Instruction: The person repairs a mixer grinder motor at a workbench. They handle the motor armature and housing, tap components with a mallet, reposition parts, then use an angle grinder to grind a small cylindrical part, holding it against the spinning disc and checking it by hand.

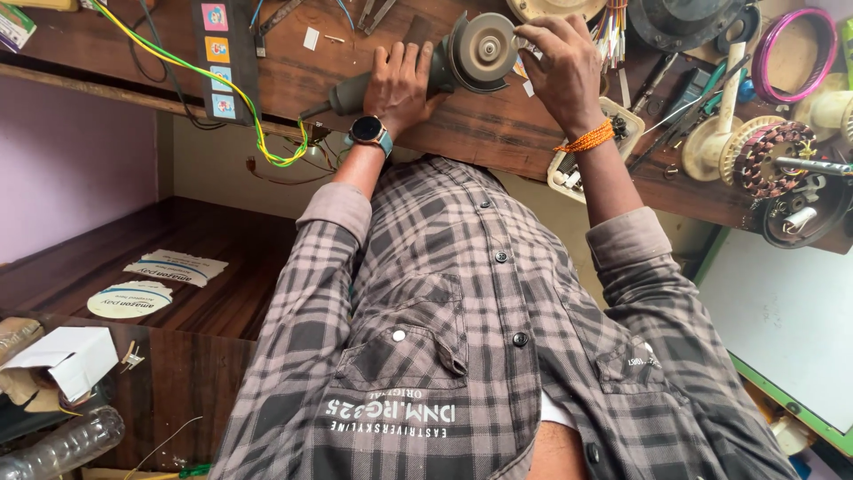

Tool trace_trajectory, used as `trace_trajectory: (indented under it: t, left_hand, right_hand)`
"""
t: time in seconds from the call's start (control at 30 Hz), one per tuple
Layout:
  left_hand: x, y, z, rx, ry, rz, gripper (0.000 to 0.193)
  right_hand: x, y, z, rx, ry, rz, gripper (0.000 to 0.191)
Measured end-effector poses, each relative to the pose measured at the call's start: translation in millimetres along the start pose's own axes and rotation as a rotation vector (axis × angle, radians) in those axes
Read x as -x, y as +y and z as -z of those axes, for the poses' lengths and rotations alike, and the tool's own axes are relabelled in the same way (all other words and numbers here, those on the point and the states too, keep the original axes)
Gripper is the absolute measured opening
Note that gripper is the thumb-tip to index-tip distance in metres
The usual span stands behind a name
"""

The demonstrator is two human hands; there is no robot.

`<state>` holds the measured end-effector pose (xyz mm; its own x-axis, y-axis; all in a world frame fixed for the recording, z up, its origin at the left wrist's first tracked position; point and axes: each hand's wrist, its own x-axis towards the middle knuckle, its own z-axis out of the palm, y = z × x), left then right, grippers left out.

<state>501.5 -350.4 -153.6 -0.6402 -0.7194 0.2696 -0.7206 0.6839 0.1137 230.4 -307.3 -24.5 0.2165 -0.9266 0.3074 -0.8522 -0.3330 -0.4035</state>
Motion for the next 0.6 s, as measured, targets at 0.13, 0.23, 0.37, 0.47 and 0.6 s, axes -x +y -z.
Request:
trace_trajectory:
  t: [0.13,0.23,0.37,0.47,0.6]
  left_hand:
    - [1.4,-3.2,0.6,0.002,0.005,-0.028,0.089]
    - [1.3,-6.7,2.4,-0.008,0.022,-0.049,0.089]
    - [-1.4,-8.3,3.5,0.032,-0.012,-0.043,0.09]
    - [-0.5,-7.0,2.9,0.04,-0.021,-0.025,0.09]
    - [1.4,-7.3,2.4,0.019,-0.011,-0.034,0.09]
  right_hand:
    - [1.3,4.7,-1.9,-0.026,0.014,-0.015,0.034]
    - [2.3,4.2,-3.3,-0.045,0.013,-0.025,0.034]
    - [2.8,1.8,-5.1,-0.067,0.009,-0.034,0.027]
    - [4.0,1.5,-5.2,-0.044,0.007,-0.027,0.025]
    - [4.8,1.8,-5.6,-0.036,0.0,-0.007,0.024]
